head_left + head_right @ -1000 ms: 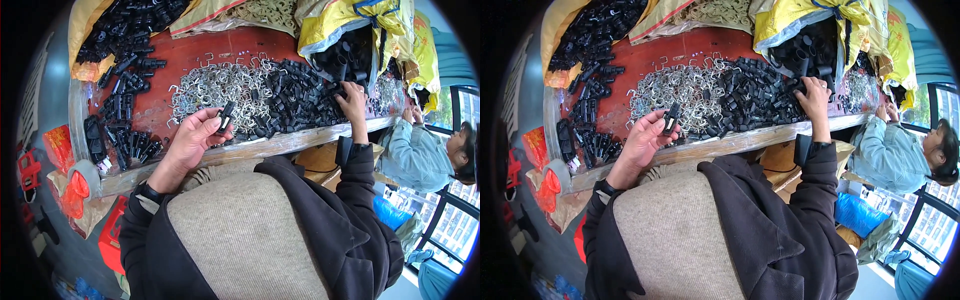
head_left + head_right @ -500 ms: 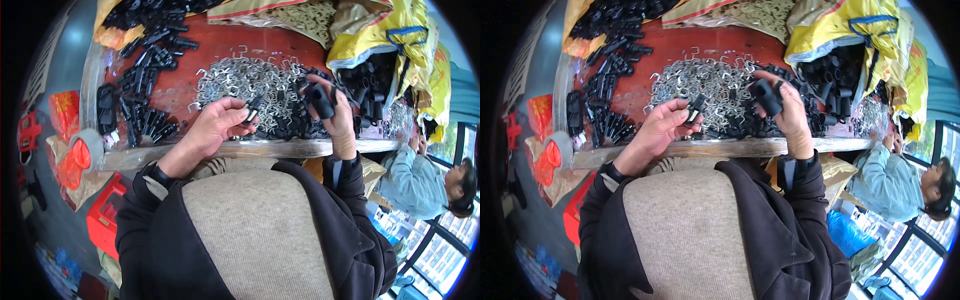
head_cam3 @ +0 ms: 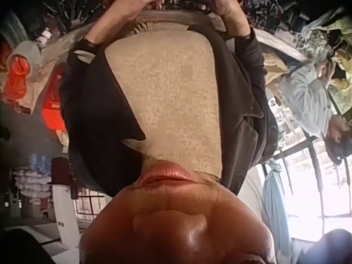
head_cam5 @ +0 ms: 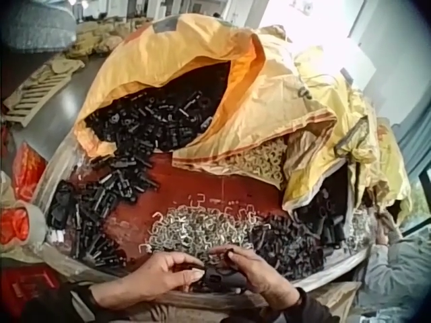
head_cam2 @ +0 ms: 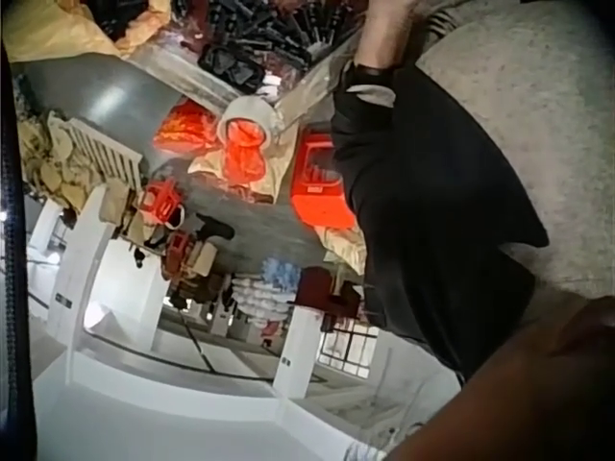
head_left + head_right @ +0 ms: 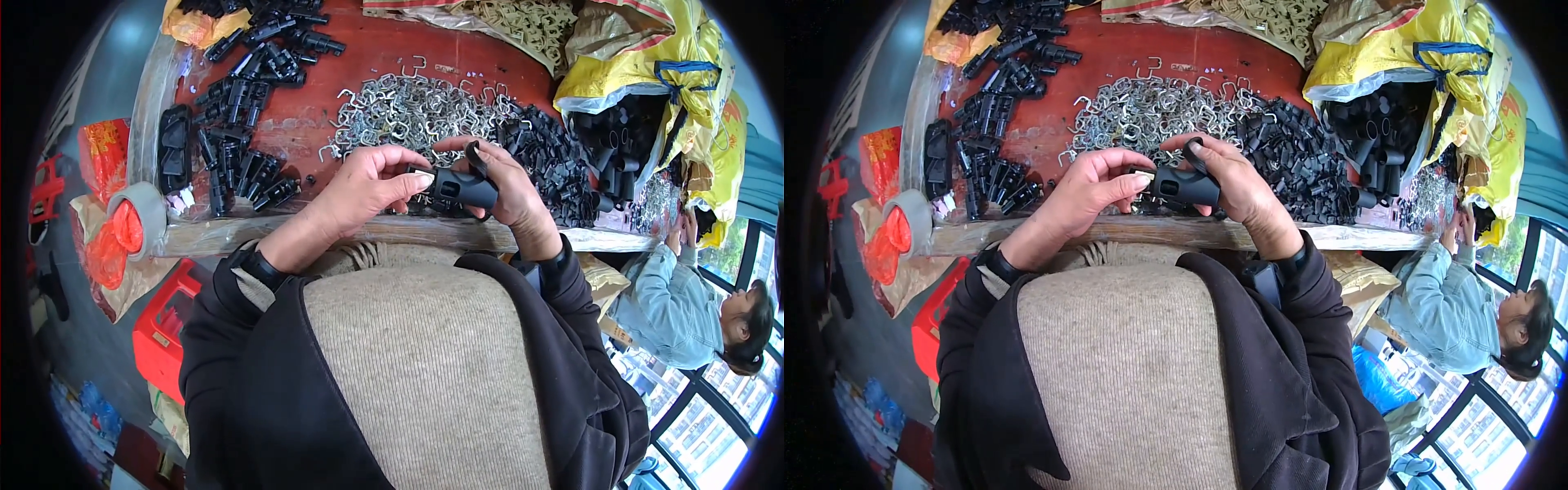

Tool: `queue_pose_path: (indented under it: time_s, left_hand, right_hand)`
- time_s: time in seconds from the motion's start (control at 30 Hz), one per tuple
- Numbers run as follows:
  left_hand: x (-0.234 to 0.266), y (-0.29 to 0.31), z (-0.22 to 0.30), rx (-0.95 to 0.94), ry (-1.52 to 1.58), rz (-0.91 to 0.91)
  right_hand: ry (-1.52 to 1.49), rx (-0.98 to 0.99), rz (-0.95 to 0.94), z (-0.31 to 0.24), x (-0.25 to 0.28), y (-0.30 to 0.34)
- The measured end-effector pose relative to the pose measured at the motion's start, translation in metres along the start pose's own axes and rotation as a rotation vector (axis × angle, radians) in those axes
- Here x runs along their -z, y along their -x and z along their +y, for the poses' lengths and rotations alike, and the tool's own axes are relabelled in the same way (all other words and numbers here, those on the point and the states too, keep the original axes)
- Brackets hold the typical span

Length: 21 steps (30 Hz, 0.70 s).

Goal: The person picks up a black plastic component and a small metal clip, fits the clip into the component, and then slides a black sleeve over the assembly.

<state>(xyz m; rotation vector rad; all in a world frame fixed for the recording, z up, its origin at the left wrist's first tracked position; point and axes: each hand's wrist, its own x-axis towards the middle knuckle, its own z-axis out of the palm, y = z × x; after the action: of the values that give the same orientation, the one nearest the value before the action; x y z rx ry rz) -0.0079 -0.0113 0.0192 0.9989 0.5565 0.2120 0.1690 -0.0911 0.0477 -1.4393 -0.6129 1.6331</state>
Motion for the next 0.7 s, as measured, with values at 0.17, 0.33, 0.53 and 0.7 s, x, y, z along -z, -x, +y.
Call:
queue_pose_path:
  time_s: [0.17,0.33,0.53,0.7]
  left_hand:
    - [0.001,-0.001,0.0,-0.016,-0.02,0.041]
    - [-0.001,-0.002,0.0,0.011,-0.038,0.039]
    - [-0.004,-0.005,0.001,0.072,0.112,0.109]
    - [-0.003,-0.006,0.003,0.051,0.273,0.177]
  right_hand:
    - [-0.033,0.028,-0.008,0.005,-0.006,-0.004]
    - [-0.225,-0.068,-0.003,0.017,-0.005,-0.012]
    - [-0.256,-0.059,0.076,0.023,-0.004,-0.018]
    - [0.188,0.308,0.143,0.032,0.001,-0.026]
